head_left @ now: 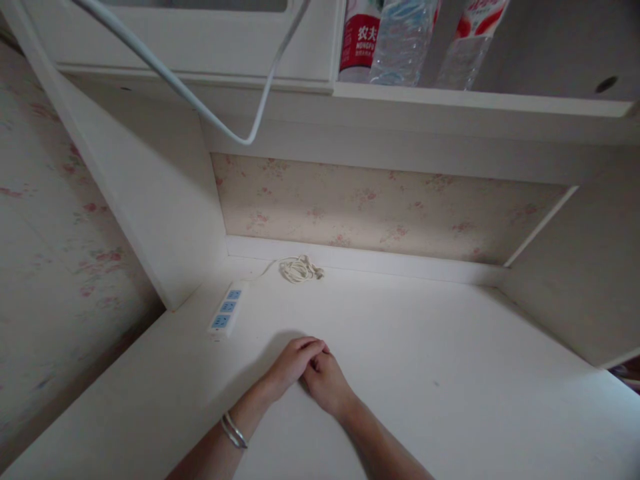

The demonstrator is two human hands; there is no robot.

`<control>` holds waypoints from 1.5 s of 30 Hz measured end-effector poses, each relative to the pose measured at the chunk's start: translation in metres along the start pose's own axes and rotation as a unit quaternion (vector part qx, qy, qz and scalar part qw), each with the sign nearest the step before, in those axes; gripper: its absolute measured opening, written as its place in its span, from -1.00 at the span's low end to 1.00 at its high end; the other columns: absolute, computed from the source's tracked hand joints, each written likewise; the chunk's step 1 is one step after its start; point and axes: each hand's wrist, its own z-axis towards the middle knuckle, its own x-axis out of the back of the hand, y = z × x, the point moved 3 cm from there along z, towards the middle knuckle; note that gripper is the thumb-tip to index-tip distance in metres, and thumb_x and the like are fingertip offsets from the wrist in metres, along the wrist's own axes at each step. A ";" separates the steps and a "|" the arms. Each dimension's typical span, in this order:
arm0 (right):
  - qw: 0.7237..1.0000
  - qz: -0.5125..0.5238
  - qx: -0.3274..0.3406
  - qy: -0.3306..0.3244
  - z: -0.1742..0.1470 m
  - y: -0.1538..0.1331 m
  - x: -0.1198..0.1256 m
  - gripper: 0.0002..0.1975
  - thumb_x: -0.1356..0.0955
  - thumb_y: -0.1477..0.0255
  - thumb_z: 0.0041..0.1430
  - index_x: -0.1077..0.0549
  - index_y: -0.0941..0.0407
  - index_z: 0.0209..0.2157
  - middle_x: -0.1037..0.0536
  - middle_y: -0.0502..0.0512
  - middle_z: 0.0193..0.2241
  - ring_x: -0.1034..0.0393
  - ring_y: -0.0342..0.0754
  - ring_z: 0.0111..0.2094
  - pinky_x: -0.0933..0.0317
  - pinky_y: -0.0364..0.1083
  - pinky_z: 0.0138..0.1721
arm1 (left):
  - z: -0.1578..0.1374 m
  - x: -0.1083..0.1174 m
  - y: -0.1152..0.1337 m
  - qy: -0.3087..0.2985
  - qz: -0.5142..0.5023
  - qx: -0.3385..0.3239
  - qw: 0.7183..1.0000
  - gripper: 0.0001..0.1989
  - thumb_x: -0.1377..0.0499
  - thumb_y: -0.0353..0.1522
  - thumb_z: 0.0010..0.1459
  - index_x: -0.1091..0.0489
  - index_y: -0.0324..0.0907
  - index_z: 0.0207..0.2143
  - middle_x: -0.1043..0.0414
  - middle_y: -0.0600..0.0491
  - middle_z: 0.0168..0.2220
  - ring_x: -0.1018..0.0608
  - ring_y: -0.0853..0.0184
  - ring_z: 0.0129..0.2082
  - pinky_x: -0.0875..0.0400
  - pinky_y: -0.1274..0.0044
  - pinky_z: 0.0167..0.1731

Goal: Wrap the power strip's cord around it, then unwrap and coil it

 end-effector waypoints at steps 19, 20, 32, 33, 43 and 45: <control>1.000 -0.005 -0.013 0.001 0.001 0.002 0.000 -0.80 -0.20 0.53 0.08 -0.43 0.19 -0.49 -0.46 0.03 -0.53 -0.30 -0.14 -0.49 -0.12 -0.20 -0.50 | -0.001 -0.001 0.002 0.007 -0.003 0.003 1.000 -0.78 -0.10 -0.30 0.05 -0.51 -0.23 -0.43 -0.52 0.01 -0.40 -0.49 0.25 -0.29 -0.33 0.49 -0.23; 1.000 -0.005 -0.011 0.001 0.001 0.002 0.001 -0.80 -0.20 0.53 0.08 -0.43 0.19 -0.48 -0.46 0.04 -0.52 -0.31 -0.13 -0.48 -0.12 -0.19 -0.50 | -0.002 -0.001 0.002 0.006 -0.005 0.002 1.000 -0.78 -0.11 -0.30 0.05 -0.51 -0.23 -0.43 -0.52 0.02 -0.39 -0.50 0.25 -0.29 -0.33 0.49 -0.23; 1.000 -0.014 -0.006 -0.002 0.000 0.001 0.000 -0.79 -0.20 0.54 0.09 -0.45 0.19 -0.47 -0.49 0.05 -0.50 -0.34 -0.12 -0.45 -0.15 -0.19 -0.46 | -0.001 -0.001 0.002 0.004 -0.002 0.002 1.000 -0.76 -0.10 -0.30 0.05 -0.51 -0.24 -0.42 -0.52 0.01 -0.40 -0.50 0.25 -0.30 -0.33 0.48 -0.24; 1.000 -0.011 -0.004 -0.003 0.000 0.000 0.001 -0.78 -0.20 0.54 0.09 -0.46 0.19 -0.46 -0.49 0.05 -0.49 -0.34 -0.12 -0.44 -0.16 -0.19 -0.45 | -0.001 -0.001 0.002 0.003 -0.003 0.002 1.000 -0.76 -0.10 -0.30 0.06 -0.51 -0.24 -0.42 -0.52 0.01 -0.40 -0.50 0.25 -0.30 -0.33 0.48 -0.24; 1.000 -0.014 -0.009 0.000 0.000 0.000 0.001 -0.78 -0.19 0.54 0.09 -0.45 0.19 -0.46 -0.50 0.06 -0.48 -0.36 -0.11 -0.41 -0.18 -0.18 -0.42 | -0.002 -0.001 0.002 -0.002 -0.007 0.000 1.000 -0.75 -0.10 -0.29 0.06 -0.52 -0.24 -0.39 -0.52 0.01 -0.39 -0.49 0.25 -0.29 -0.33 0.48 -0.22; 1.000 -0.009 -0.005 -0.001 0.000 -0.001 0.001 -0.78 -0.19 0.55 0.08 -0.46 0.19 -0.45 -0.51 0.07 -0.45 -0.37 -0.10 -0.40 -0.20 -0.17 -0.41 | -0.002 -0.001 0.001 -0.002 -0.007 -0.001 1.000 -0.75 -0.10 -0.28 0.06 -0.52 -0.23 -0.37 -0.52 0.00 -0.38 -0.49 0.24 -0.28 -0.33 0.48 -0.22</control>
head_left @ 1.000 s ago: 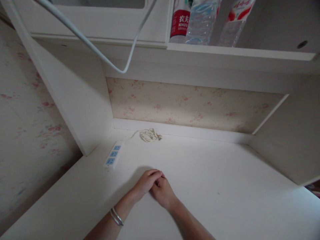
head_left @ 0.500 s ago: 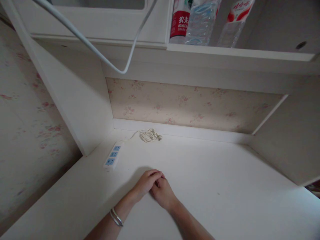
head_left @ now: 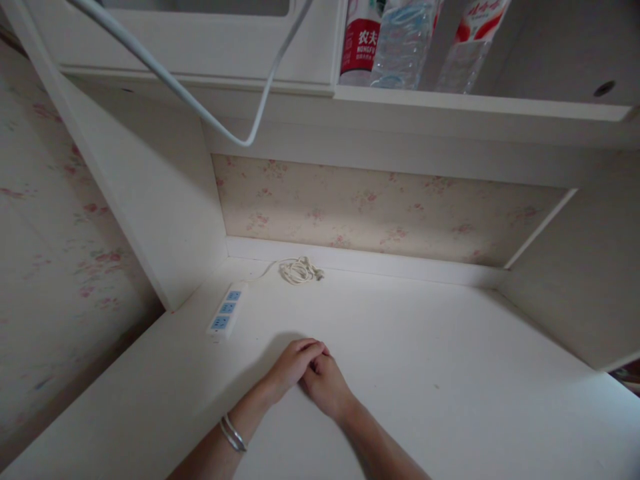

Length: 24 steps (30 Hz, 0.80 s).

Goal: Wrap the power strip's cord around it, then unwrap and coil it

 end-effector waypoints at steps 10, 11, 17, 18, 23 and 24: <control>1.000 -0.004 -0.010 0.002 0.000 0.002 -0.001 -0.79 -0.19 0.54 0.09 -0.45 0.19 -0.46 -0.49 0.05 -0.49 -0.34 -0.11 -0.44 -0.17 -0.17 -0.45 | 0.000 -0.002 0.006 0.005 0.006 0.005 1.000 -0.77 -0.09 -0.32 0.04 -0.51 -0.23 -0.44 -0.53 0.00 -0.41 -0.50 0.23 -0.29 -0.33 0.47 -0.24; 1.000 -0.003 -0.007 0.002 0.000 0.001 0.000 -0.79 -0.19 0.54 0.09 -0.45 0.19 -0.45 -0.49 0.05 -0.47 -0.35 -0.11 -0.42 -0.18 -0.17 -0.44 | 0.000 -0.002 0.006 0.006 0.007 0.005 1.000 -0.77 -0.10 -0.31 0.04 -0.51 -0.23 -0.44 -0.53 0.00 -0.41 -0.50 0.23 -0.30 -0.33 0.48 -0.24; 1.000 -0.011 -0.005 -0.006 0.000 -0.001 0.000 -0.77 -0.19 0.53 0.10 -0.46 0.19 -0.45 -0.50 0.06 -0.47 -0.36 -0.10 -0.41 -0.19 -0.17 -0.41 | 0.001 0.000 0.002 0.005 0.006 0.000 1.000 -0.76 -0.10 -0.29 0.05 -0.52 -0.23 -0.42 -0.53 0.01 -0.40 -0.49 0.24 -0.30 -0.33 0.48 -0.23; 1.000 -0.011 -0.007 -0.005 0.000 0.000 0.000 -0.77 -0.19 0.52 0.11 -0.46 0.19 -0.45 -0.50 0.06 -0.48 -0.35 -0.10 -0.42 -0.19 -0.17 -0.42 | 0.001 0.000 0.002 0.004 0.005 -0.001 1.000 -0.76 -0.10 -0.29 0.05 -0.52 -0.23 -0.41 -0.53 0.01 -0.40 -0.49 0.24 -0.29 -0.33 0.48 -0.23; 1.000 -0.003 -0.009 0.001 0.000 0.003 -0.002 -0.78 -0.20 0.53 0.10 -0.46 0.19 -0.44 -0.50 0.05 -0.50 -0.35 -0.11 -0.45 -0.19 -0.17 -0.45 | 0.000 0.000 0.001 0.008 0.002 0.004 1.000 -0.76 -0.10 -0.29 0.05 -0.52 -0.23 -0.42 -0.52 0.01 -0.40 -0.49 0.25 -0.29 -0.33 0.49 -0.24; 1.000 0.002 -0.006 0.002 0.000 0.003 -0.001 -0.78 -0.20 0.53 0.10 -0.46 0.19 -0.43 -0.50 0.06 -0.48 -0.36 -0.10 -0.44 -0.19 -0.17 -0.44 | 0.000 0.000 0.002 0.008 0.002 0.003 1.000 -0.76 -0.10 -0.29 0.05 -0.52 -0.23 -0.42 -0.52 0.01 -0.40 -0.49 0.25 -0.29 -0.33 0.49 -0.24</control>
